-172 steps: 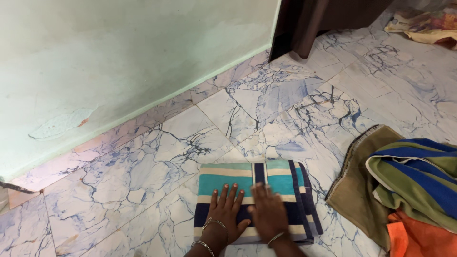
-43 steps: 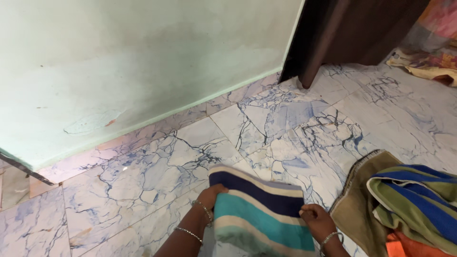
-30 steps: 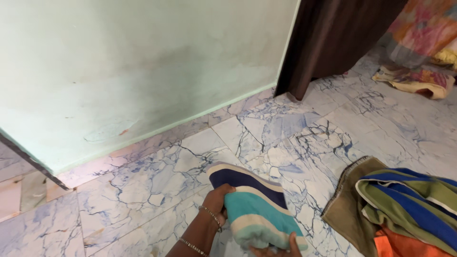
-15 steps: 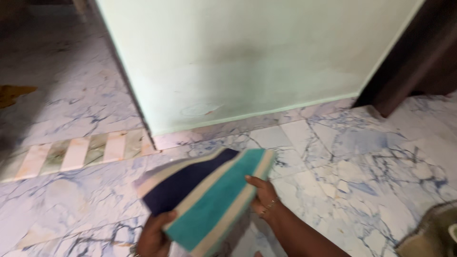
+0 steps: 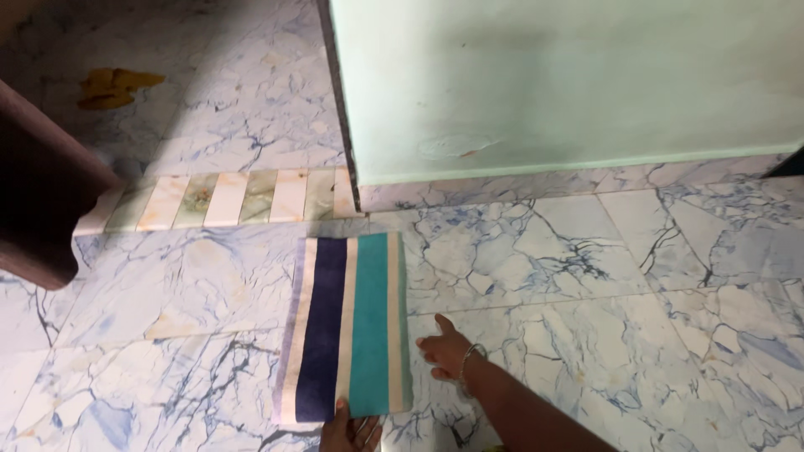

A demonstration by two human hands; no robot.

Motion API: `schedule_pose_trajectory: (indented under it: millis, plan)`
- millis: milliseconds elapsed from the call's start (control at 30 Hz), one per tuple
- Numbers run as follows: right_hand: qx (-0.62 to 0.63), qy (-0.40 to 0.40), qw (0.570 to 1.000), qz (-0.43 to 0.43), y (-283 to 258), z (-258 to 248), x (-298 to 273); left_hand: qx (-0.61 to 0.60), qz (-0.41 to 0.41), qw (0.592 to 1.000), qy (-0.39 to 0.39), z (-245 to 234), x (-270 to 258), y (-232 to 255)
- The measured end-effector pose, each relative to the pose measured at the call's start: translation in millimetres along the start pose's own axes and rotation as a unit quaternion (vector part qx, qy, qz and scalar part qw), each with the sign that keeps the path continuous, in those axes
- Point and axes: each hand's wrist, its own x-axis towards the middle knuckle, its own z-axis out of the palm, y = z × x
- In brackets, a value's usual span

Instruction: The person unfolds a striped towel on the floor, smooths it out, and folds it into a compact rectangle. They then place the folded towel aside and reach for another item.

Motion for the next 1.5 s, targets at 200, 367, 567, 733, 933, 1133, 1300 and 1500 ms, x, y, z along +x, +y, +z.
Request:
schedule_pose_trajectory:
  millis: [200, 367, 567, 733, 933, 1133, 1300, 1500]
  plan:
    - [0.051, -0.053, 0.995, -0.069, 24, -11, 27, 0.161, 0.037, 0.976, -0.145, -8, 3, -13]
    - [-0.217, 0.009, 0.957, -0.192, 29, 4, 0, 0.52, 0.373, 0.768, -0.023, 33, -53, 13]
    - [-0.522, -0.166, 0.798, -0.251, 14, 25, -40, 0.818, 0.43, 0.381, -0.016, 118, -75, 90]
    - [-0.682, -0.335, 0.627, -0.172, 22, 43, -44, 0.877, 0.306, 0.368, 0.046, 145, -62, 113]
    - [-0.626, -0.338, 0.671, -0.21, 21, 34, -30, 0.809, 0.366, 0.416, 0.196, 147, -23, 105]
    - [-0.416, -0.186, 0.843, -0.286, 11, -21, -42, 0.744, 0.499, 0.388, 0.219, 119, 9, 93]
    - [-0.289, -0.047, 0.923, -0.251, 35, -130, -61, 0.709, 0.476, 0.435, 0.284, 124, 27, 63]
    - [-0.153, 0.134, 0.934, -0.293, 116, -303, -103, 0.67, 0.302, 0.678, 0.037, 214, 11, 52]
